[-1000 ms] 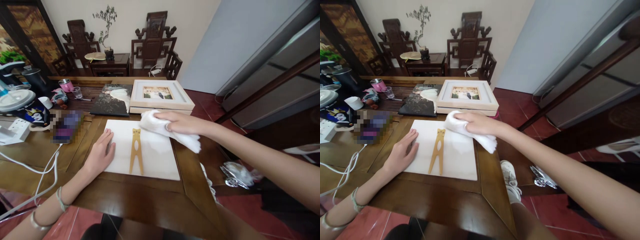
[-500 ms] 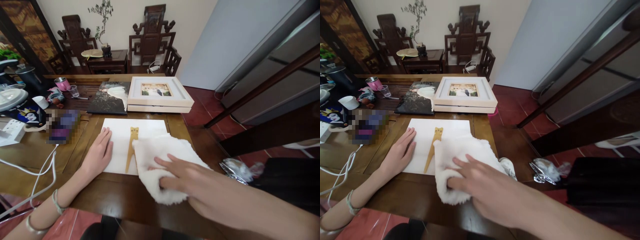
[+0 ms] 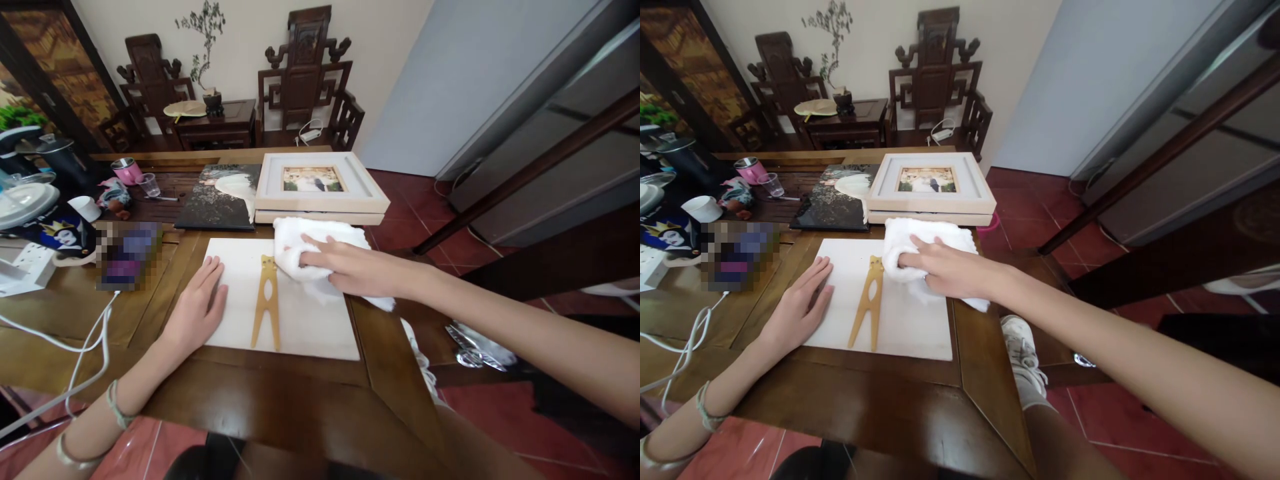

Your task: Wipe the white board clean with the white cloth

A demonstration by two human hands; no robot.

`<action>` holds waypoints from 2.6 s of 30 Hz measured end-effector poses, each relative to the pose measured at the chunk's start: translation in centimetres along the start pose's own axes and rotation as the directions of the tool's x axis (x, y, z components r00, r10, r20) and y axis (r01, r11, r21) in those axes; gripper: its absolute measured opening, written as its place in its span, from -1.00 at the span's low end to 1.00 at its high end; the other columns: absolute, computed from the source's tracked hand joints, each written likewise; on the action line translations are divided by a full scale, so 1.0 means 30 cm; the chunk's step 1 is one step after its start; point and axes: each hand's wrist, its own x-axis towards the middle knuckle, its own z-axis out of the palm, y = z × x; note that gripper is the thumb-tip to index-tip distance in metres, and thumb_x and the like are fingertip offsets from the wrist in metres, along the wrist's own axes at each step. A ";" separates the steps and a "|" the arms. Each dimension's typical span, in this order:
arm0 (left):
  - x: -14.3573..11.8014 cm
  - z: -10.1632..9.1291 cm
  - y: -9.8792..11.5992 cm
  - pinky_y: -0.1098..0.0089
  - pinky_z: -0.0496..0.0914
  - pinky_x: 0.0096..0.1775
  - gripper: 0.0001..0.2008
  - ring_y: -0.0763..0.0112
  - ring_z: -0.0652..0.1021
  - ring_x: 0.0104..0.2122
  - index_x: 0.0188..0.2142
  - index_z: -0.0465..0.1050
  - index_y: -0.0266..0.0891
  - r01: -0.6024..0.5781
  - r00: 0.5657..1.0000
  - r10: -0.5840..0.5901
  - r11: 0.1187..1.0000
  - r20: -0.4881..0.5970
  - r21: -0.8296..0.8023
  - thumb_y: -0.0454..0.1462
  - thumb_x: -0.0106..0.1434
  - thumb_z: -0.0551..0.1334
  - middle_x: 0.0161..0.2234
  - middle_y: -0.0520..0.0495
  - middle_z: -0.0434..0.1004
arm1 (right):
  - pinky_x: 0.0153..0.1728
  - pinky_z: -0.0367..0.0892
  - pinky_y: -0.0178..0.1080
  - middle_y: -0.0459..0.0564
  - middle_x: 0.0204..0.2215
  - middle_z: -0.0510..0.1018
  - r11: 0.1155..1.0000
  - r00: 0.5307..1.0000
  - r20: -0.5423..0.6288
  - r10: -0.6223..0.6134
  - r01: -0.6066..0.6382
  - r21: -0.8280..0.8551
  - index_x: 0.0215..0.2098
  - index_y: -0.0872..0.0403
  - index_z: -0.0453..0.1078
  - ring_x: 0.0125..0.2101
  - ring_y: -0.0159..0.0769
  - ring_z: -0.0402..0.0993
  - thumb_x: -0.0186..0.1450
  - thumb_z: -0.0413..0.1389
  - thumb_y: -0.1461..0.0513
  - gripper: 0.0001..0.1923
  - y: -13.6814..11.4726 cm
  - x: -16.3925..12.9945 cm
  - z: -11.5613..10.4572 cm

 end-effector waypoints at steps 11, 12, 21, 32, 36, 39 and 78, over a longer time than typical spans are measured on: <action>-0.001 0.009 -0.001 0.08 0.12 0.28 -0.50 0.10 0.18 0.30 0.18 0.27 -0.48 -0.018 1.000 0.018 0.999 0.006 0.033 -0.16 0.39 -0.01 0.25 -0.36 0.22 | 0.23 0.08 0.09 0.06 0.23 0.31 0.981 0.964 0.229 -0.134 0.097 0.168 -0.15 0.04 0.45 0.30 -0.01 -0.05 -0.07 -0.08 0.58 -0.39 -0.288 -0.279 0.051; -0.001 0.009 0.000 0.08 0.12 0.28 -0.50 0.10 0.17 0.30 0.18 0.27 -0.48 -0.020 1.000 0.019 0.999 0.007 0.032 -0.17 0.39 -0.01 0.25 -0.37 0.22 | 0.21 0.12 0.08 0.07 0.22 0.32 0.983 0.959 0.259 -0.117 0.075 0.166 -0.13 0.03 0.45 0.29 -0.01 -0.01 -0.06 -0.08 0.58 -0.38 -0.294 -0.280 0.047; 0.004 0.002 -0.009 0.06 0.13 0.27 -0.56 0.15 0.22 0.28 0.17 0.30 -0.36 -0.016 1.000 0.016 0.999 -0.005 -0.032 -0.22 0.40 -0.05 0.24 -0.28 0.26 | 0.16 0.13 0.21 0.11 0.22 0.30 0.997 0.998 0.026 0.054 -0.056 0.057 0.05 0.03 0.34 0.29 0.07 -0.01 0.07 -0.10 0.53 -0.38 -0.138 -0.073 0.021; 0.013 -0.007 -0.025 0.03 0.12 0.27 -0.53 0.10 0.17 0.30 0.19 0.26 -0.43 -0.026 1.000 0.026 0.999 0.012 0.019 -0.21 0.39 -0.06 0.26 -0.36 0.20 | 0.14 -0.22 0.50 0.24 0.37 -0.11 0.996 0.997 0.001 -0.075 0.074 -0.040 0.19 0.10 0.24 0.29 0.41 -0.40 0.06 0.09 0.46 -0.30 -0.365 -0.064 0.174; 0.011 -0.005 -0.024 0.04 0.12 0.27 -0.54 0.14 0.17 0.30 0.19 0.27 -0.41 -0.060 0.998 0.060 0.998 0.012 0.001 -0.23 0.39 -0.05 0.25 -0.33 0.23 | 0.06 -0.13 0.57 0.20 0.34 0.03 0.974 0.974 0.046 -0.221 0.218 0.059 0.01 0.06 0.39 0.27 0.46 -0.26 0.13 0.11 0.35 -0.55 -0.442 -0.151 0.189; 0.009 -0.003 -0.018 0.04 0.13 0.26 -0.55 0.15 0.18 0.29 0.19 0.28 -0.37 -0.073 0.997 0.073 0.997 0.020 -0.017 -0.23 0.39 -0.05 0.25 -0.31 0.25 | 0.10 -0.01 0.47 0.16 0.33 0.08 0.979 0.980 0.065 -0.190 0.184 0.089 0.08 0.05 0.34 0.29 0.34 -0.21 0.10 0.07 0.40 -0.45 -0.422 -0.144 0.159; 0.035 -0.043 -0.042 0.09 0.22 0.22 -0.49 0.15 0.38 0.18 0.15 0.32 -0.33 0.237 0.948 -0.315 0.777 -0.035 -0.584 -0.07 0.36 -0.01 0.17 -0.24 0.38 | 0.06 -0.03 0.50 0.37 0.30 0.07 0.963 0.973 -0.215 -0.084 0.024 -0.268 0.21 0.21 0.20 0.26 0.45 -0.11 0.25 -0.05 0.41 -0.46 -0.367 0.221 0.123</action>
